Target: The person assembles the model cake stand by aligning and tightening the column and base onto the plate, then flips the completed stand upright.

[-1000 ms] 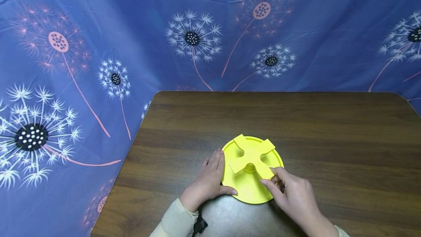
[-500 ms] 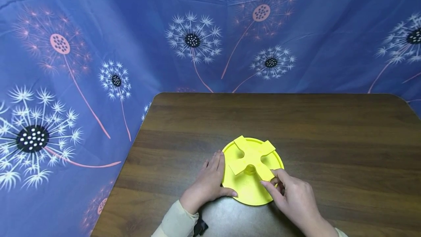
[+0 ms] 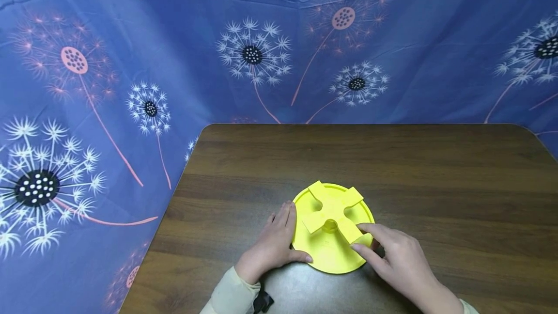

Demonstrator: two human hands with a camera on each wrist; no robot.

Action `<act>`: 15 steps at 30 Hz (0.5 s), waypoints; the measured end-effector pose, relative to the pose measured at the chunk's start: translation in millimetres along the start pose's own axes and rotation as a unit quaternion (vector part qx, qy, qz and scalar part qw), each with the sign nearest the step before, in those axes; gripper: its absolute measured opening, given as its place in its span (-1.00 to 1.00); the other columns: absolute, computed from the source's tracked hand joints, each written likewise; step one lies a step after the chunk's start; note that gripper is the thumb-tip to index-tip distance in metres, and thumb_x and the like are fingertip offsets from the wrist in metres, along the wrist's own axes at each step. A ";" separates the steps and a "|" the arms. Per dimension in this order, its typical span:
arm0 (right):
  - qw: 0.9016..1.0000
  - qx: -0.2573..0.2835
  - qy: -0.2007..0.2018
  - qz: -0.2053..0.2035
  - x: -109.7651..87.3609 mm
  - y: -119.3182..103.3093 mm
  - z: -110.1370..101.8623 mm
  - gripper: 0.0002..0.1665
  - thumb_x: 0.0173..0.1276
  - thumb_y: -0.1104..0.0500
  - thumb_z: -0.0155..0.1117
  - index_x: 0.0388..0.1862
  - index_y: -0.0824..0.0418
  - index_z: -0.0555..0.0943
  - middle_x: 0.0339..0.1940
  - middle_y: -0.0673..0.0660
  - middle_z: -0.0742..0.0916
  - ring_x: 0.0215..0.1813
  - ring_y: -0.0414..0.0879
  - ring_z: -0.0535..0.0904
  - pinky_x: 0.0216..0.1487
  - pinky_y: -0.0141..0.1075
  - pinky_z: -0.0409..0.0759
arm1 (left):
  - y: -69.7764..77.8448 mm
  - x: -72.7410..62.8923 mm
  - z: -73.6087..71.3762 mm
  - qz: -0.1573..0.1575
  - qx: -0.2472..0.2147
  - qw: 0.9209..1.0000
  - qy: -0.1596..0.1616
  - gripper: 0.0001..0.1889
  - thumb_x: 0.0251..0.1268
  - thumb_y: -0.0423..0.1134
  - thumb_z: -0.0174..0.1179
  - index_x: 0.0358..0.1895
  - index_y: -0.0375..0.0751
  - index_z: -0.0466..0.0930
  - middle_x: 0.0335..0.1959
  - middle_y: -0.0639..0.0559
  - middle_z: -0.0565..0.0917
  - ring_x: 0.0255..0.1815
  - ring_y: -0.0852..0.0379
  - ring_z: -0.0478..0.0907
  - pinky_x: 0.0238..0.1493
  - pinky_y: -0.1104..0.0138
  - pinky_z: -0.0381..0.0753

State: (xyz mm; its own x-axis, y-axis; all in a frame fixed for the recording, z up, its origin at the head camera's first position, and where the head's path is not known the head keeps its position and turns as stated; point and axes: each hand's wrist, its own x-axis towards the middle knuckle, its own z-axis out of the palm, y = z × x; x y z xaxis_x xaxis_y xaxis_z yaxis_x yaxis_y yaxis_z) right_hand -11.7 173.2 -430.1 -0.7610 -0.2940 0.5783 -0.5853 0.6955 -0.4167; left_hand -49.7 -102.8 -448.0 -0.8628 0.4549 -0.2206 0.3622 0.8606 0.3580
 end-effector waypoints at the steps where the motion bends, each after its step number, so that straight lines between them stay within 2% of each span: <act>1: 1.000 -0.003 -0.001 0.004 -0.5 2.9 -1.3 -0.64 0.16 -0.06 0.47 -0.14 0.09 0.68 -0.46 -0.21 0.63 -0.48 -0.33 0.47 -0.47 -0.45 0.42 | -1.1 -0.3 -0.2 0.004 -0.002 1.000 0.001 0.31 -0.08 0.38 0.34 0.53 -0.42 -0.17 0.55 -0.29 -0.05 0.56 -0.10 -0.10 0.43 -0.08 0.08; 3: 1.000 -0.014 -0.009 0.023 -0.8 8.9 -3.9 -0.65 0.14 0.03 0.50 -0.11 0.11 0.68 -0.36 -0.13 0.70 -0.38 -0.25 0.57 -0.36 -0.35 0.51 | -3.7 -1.0 -1.6 0.014 -0.006 1.000 0.001 0.32 -0.08 0.37 0.35 0.53 -0.42 -0.17 0.55 -0.30 -0.05 0.56 -0.11 -0.11 0.44 -0.07 0.07; 5: 0.998 -0.024 -0.031 0.050 -0.9 15.4 -6.1 -0.54 0.08 0.07 0.53 -0.03 0.15 0.67 -0.19 -0.03 0.74 -0.21 -0.14 0.63 -0.21 -0.20 0.56 | -6.8 -1.6 -3.4 0.025 -0.016 1.000 -0.001 0.32 -0.09 0.34 0.38 0.53 -0.42 -0.18 0.55 -0.30 -0.06 0.56 -0.11 -0.12 0.44 -0.06 0.05; 7: 0.994 -0.022 -0.074 0.073 -0.7 23.1 -6.8 -0.36 0.07 0.02 0.55 0.13 0.20 0.60 0.00 0.08 0.71 0.01 0.02 0.62 -0.07 -0.03 0.56 | -10.3 -1.9 -5.3 0.032 -0.027 0.999 -0.005 0.33 -0.12 0.32 0.41 0.54 -0.40 -0.19 0.56 -0.28 -0.07 0.57 -0.10 -0.13 0.46 -0.04 0.02; 9: 0.987 -0.007 -0.133 0.092 -1.1 30.8 -6.5 -0.09 0.05 -0.11 0.55 0.32 0.25 0.46 0.24 0.18 0.60 0.23 0.15 0.50 0.07 0.10 0.48 | -13.6 -2.3 -7.1 0.036 -0.045 0.998 -0.010 0.33 -0.14 0.27 0.44 0.54 -0.38 -0.19 0.57 -0.26 -0.07 0.57 -0.09 -0.14 0.47 -0.03 -0.01; 11: 0.975 0.019 -0.197 0.105 -2.8 38.5 -4.9 0.18 -0.02 -0.25 0.54 0.47 0.27 0.28 0.40 0.26 0.45 0.36 0.24 0.36 0.29 0.03 0.35 | -16.6 -2.3 -7.8 0.038 -0.061 0.997 -0.012 0.33 -0.17 0.23 0.48 0.55 -0.36 -0.18 0.57 -0.22 -0.07 0.57 -0.07 -0.14 0.48 0.00 -0.03; 13: 0.962 0.047 -0.245 0.108 -5.3 45.4 -3.0 0.35 -0.09 -0.32 0.53 0.54 0.29 0.13 0.48 0.31 0.32 0.44 0.28 0.24 0.46 -0.19 0.11 | -19.0 -2.1 -7.6 0.038 -0.073 0.996 -0.015 0.34 -0.19 0.19 0.51 0.55 -0.33 -0.19 0.58 -0.18 -0.06 0.57 -0.05 -0.15 0.49 0.03 -0.05; 15: 0.955 0.066 -0.270 0.107 -7.8 50.9 -0.5 0.45 -0.15 -0.33 0.55 0.56 0.30 0.06 0.51 0.32 0.26 0.47 0.28 0.18 0.46 -0.43 -0.14 | -20.9 -1.5 -6.7 0.040 -0.074 0.996 -0.015 0.34 -0.21 0.17 0.53 0.55 -0.32 -0.18 0.58 -0.16 -0.05 0.57 -0.03 -0.14 0.49 0.06 -0.05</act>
State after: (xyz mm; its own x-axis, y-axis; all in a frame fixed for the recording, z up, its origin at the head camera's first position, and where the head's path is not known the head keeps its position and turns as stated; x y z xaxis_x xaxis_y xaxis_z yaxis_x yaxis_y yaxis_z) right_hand -35.5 211.2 -455.4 -0.8793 -0.4746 0.0395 -0.4040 0.6995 -0.5894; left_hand -58.3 -123.0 -449.1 -0.8221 0.5284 -0.2123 0.3708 0.7797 0.5045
